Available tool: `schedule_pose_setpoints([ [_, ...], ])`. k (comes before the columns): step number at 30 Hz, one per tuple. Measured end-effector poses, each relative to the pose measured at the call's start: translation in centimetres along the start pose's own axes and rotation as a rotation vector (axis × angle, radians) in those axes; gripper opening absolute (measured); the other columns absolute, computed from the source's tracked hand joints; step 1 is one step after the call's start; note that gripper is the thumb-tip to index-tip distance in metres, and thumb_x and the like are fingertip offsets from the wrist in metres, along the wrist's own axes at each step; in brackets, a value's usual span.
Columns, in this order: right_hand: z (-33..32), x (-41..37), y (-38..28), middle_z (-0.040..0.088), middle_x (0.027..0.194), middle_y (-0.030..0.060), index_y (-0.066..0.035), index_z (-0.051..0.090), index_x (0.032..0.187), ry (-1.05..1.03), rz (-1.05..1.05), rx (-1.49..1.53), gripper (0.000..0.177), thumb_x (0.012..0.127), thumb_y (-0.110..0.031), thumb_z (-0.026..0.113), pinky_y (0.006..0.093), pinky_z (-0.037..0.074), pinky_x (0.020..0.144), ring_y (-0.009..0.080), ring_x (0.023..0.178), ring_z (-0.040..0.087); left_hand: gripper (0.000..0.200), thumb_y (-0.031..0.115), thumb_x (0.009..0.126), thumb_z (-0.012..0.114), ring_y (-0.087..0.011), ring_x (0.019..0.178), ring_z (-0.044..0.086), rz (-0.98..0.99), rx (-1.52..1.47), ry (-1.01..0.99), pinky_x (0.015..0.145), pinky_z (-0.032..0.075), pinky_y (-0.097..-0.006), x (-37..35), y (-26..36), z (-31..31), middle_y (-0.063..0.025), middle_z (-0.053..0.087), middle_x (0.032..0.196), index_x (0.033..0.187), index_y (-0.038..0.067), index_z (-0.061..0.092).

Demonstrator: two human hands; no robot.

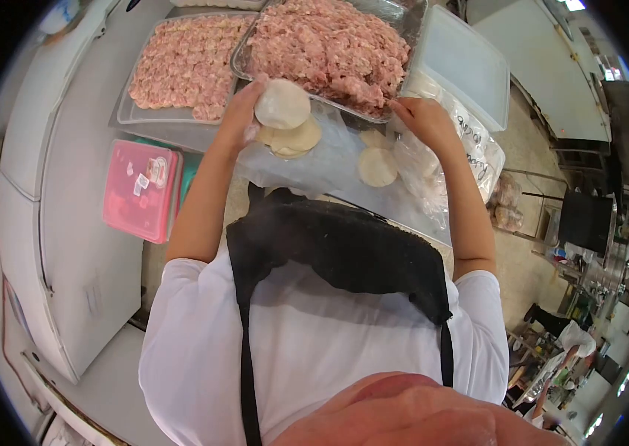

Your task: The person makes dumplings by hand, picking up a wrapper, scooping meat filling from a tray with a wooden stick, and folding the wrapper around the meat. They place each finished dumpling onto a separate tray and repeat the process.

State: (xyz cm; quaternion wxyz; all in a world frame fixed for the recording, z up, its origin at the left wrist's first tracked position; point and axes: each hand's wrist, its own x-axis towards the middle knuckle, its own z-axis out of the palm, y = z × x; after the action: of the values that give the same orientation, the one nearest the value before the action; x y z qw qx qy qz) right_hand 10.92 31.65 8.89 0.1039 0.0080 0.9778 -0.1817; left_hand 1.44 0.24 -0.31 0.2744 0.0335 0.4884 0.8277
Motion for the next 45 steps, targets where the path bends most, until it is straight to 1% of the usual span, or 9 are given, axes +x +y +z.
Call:
schedule_pose_setpoints([
  [3, 1.9, 0.0, -1.6, 0.065, 0.077, 0.0164, -0.004, 0.067, 0.099, 0.072, -0.105, -0.254, 0.035, 0.092, -0.036, 0.054, 0.0389, 0.046, 0.069, 0.0274, 0.073, 0.062, 0.030, 0.013, 0.093, 0.051, -0.0200, 0.101, 0.060, 0.015, -0.027, -0.105, 0.093, 0.047, -0.0324, 0.0, 2.9, 2.3, -0.0098, 0.061, 0.112, 0.119, -0.002, 0.053],
  [12, 0.0, 2.4, -5.1, 0.040, 0.060, -0.0068, -0.006, 0.067, 0.102, 0.411, 0.185, 0.947, 0.033, 0.096, -0.034, 0.050, 0.0188, 0.028, 0.050, 0.0038, 0.054, 0.035, 0.040, 0.004, 0.091, 0.048, -0.0265, 0.114, 0.054, 0.117, -0.419, -0.109, 0.098, 0.046, -0.0382, 7.2, 7.3, 6.0, -0.0153, 0.051, 0.126, 0.130, 0.000, 0.040],
  [18, 1.5, 6.7, -9.0, 0.045, 0.062, -0.0035, -0.004, 0.066, 0.103, 0.655, 0.107, 0.694, 0.029, 0.095, -0.029, 0.053, 0.0216, 0.035, 0.053, 0.0065, 0.058, 0.041, 0.040, 0.023, 0.095, 0.044, -0.0305, 0.119, 0.048, -0.030, -0.695, -0.192, 0.101, 0.040, -0.0480, 9.0, 9.8, 10.2, -0.0181, 0.053, 0.123, 0.123, -0.006, 0.044],
  [21, 1.9, 5.7, -9.0, 0.061, 0.075, 0.0123, -0.001, 0.064, 0.105, 0.627, 0.038, 0.290, 0.028, 0.093, -0.024, 0.055, 0.0339, 0.046, 0.066, 0.0265, 0.069, 0.058, 0.054, 0.041, 0.096, 0.036, -0.0353, 0.121, 0.045, -0.178, -1.004, -0.876, 0.101, 0.036, -0.0536, 13.2, 8.0, 6.1, -0.0183, 0.052, 0.124, 0.126, -0.004, 0.043],
  [24, -0.8, 2.5, -10.1, 0.064, 0.086, 0.0186, -0.002, 0.064, 0.105, 0.423, 0.140, 0.026, 0.028, 0.091, -0.025, 0.056, 0.0390, 0.048, 0.072, 0.0348, 0.080, 0.061, 0.063, 0.051, 0.095, 0.028, -0.0383, 0.124, 0.041, -0.111, -1.089, -1.181, 0.103, 0.029, -0.0589, 16.9, 3.9, 2.9, -0.0176, 0.048, 0.131, 0.131, 0.001, 0.040],
  [27, -0.8, 1.8, -10.8, 0.064, 0.091, 0.0194, -0.004, 0.065, 0.105, 0.474, 0.157, -0.017, 0.028, 0.091, -0.026, 0.055, 0.0411, 0.048, 0.074, 0.0360, 0.085, 0.061, 0.063, 0.054, 0.094, 0.030, -0.0375, 0.125, 0.039, -0.193, -0.679, -0.065, 0.104, 0.025, -0.0607, 10.5, 8.5, 7.4, -0.0156, 0.043, 0.137, 0.135, 0.006, 0.039],
  [38, -2.0, 0.5, -9.8, 0.060, 0.082, 0.0159, -0.006, 0.063, 0.108, 0.472, -0.071, -0.188, 0.026, 0.089, -0.022, 0.057, 0.0456, 0.048, 0.064, 0.0384, 0.073, 0.059, 0.055, 0.046, 0.090, 0.048, -0.0364, 0.120, 0.043, -0.144, -0.594, 0.044, 0.103, 0.031, -0.0555, 9.0, 8.9, 10.3, -0.0141, 0.051, 0.127, 0.124, 0.003, 0.049],
  [41, -3.6, -0.1, -5.7, 0.059, 0.072, 0.0074, -0.003, 0.062, 0.107, 0.552, -0.289, 0.106, 0.026, 0.092, -0.023, 0.054, 0.0364, 0.046, 0.056, 0.0240, 0.061, 0.058, 0.046, 0.035, 0.090, 0.052, -0.0348, 0.117, 0.047, -0.097, -0.667, -0.102, 0.100, 0.036, -0.0531, 8.4, 8.6, 9.9, -0.0151, 0.056, 0.120, 0.122, 0.001, 0.050],
  [45, -5.7, -1.7, -5.7, 0.043, 0.060, -0.0045, -0.004, 0.065, 0.104, 0.297, 0.095, 0.668, 0.032, 0.099, -0.029, 0.045, 0.0203, 0.030, 0.046, 0.0042, 0.051, 0.035, 0.035, 0.017, 0.084, 0.063, -0.0292, 0.100, 0.057, -0.021, -0.217, -0.431, 0.089, 0.045, -0.0441, 7.8, 8.2, 8.6, -0.0136, 0.058, 0.111, 0.115, 0.004, 0.054],
])
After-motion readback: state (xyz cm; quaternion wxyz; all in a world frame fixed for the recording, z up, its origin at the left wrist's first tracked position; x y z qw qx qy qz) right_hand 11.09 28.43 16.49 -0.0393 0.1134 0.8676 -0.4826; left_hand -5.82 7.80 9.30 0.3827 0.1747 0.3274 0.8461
